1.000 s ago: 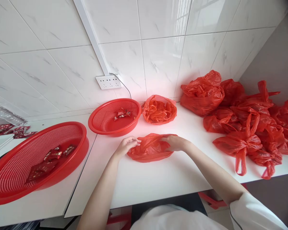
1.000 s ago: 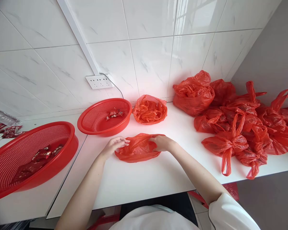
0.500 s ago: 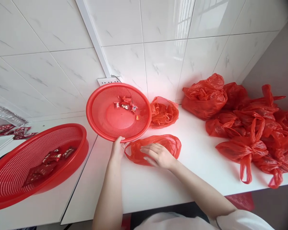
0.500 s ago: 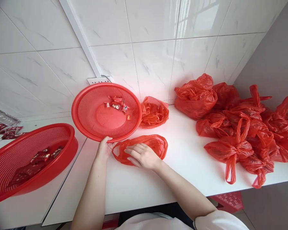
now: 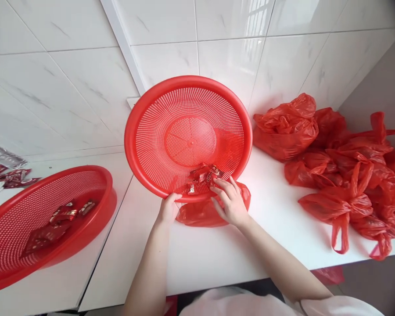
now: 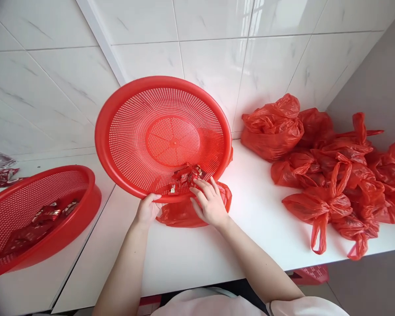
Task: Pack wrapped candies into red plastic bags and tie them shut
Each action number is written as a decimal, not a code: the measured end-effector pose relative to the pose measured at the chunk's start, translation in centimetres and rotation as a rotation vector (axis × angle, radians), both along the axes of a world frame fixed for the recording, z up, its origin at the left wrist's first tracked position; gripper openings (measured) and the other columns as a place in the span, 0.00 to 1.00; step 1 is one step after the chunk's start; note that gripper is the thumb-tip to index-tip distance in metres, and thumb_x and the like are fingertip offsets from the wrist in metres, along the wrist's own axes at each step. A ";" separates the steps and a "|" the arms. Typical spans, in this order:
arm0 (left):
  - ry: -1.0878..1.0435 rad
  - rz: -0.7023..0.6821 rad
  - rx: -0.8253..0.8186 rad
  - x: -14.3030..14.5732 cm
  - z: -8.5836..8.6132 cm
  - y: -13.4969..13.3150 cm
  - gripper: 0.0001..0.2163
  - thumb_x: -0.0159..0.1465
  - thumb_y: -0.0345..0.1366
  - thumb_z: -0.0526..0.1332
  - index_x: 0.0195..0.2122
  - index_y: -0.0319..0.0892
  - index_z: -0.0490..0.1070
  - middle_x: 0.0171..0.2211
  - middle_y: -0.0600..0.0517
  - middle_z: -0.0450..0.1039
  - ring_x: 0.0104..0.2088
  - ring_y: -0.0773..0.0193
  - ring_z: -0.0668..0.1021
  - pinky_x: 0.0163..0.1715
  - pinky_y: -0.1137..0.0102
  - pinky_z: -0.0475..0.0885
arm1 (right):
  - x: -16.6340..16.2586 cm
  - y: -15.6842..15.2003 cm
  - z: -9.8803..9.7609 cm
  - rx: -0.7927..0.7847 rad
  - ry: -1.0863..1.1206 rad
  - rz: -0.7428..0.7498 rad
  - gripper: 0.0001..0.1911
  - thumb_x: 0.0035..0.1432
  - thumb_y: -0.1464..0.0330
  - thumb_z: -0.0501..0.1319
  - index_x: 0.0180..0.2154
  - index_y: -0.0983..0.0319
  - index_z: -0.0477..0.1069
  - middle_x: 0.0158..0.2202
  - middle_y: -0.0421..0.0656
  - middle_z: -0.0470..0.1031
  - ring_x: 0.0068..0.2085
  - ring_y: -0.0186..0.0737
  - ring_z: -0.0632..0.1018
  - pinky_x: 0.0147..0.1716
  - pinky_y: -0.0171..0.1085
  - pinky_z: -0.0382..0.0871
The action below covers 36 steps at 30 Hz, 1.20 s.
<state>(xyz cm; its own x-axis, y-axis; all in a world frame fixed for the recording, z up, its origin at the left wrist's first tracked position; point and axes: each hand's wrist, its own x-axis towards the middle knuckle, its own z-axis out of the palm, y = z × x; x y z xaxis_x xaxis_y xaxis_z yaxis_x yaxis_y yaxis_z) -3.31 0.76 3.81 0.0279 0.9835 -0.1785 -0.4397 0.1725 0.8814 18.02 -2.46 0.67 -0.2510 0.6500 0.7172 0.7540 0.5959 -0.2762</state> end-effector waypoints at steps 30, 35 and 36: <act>0.074 -0.009 0.027 1.0 -3.7 0.4 0.17 0.48 0.33 0.67 0.41 0.42 0.77 0.41 0.50 0.80 0.45 0.50 0.79 0.46 0.58 0.73 | 1.9 1.2 0.0 -0.231 0.037 -0.062 0.20 0.65 0.58 0.55 0.53 0.61 0.68 0.57 0.51 0.68 0.54 0.49 0.71 0.55 0.49 0.64; 0.057 -0.196 -0.001 1.2 -3.8 0.1 0.18 0.49 0.33 0.66 0.43 0.40 0.78 0.44 0.46 0.79 0.50 0.48 0.77 0.50 0.57 0.71 | 1.7 1.6 -0.8 -0.175 -0.083 -0.147 0.34 0.63 0.59 0.57 0.65 0.63 0.52 0.66 0.53 0.57 0.63 0.54 0.62 0.64 0.61 0.43; 0.080 -0.210 -0.020 1.2 -4.0 0.0 0.17 0.49 0.34 0.66 0.41 0.39 0.78 0.42 0.45 0.79 0.49 0.47 0.77 0.49 0.56 0.71 | 1.7 1.6 -0.9 -0.193 -0.092 -0.134 0.33 0.63 0.62 0.57 0.66 0.63 0.51 0.66 0.52 0.58 0.63 0.53 0.63 0.63 0.60 0.46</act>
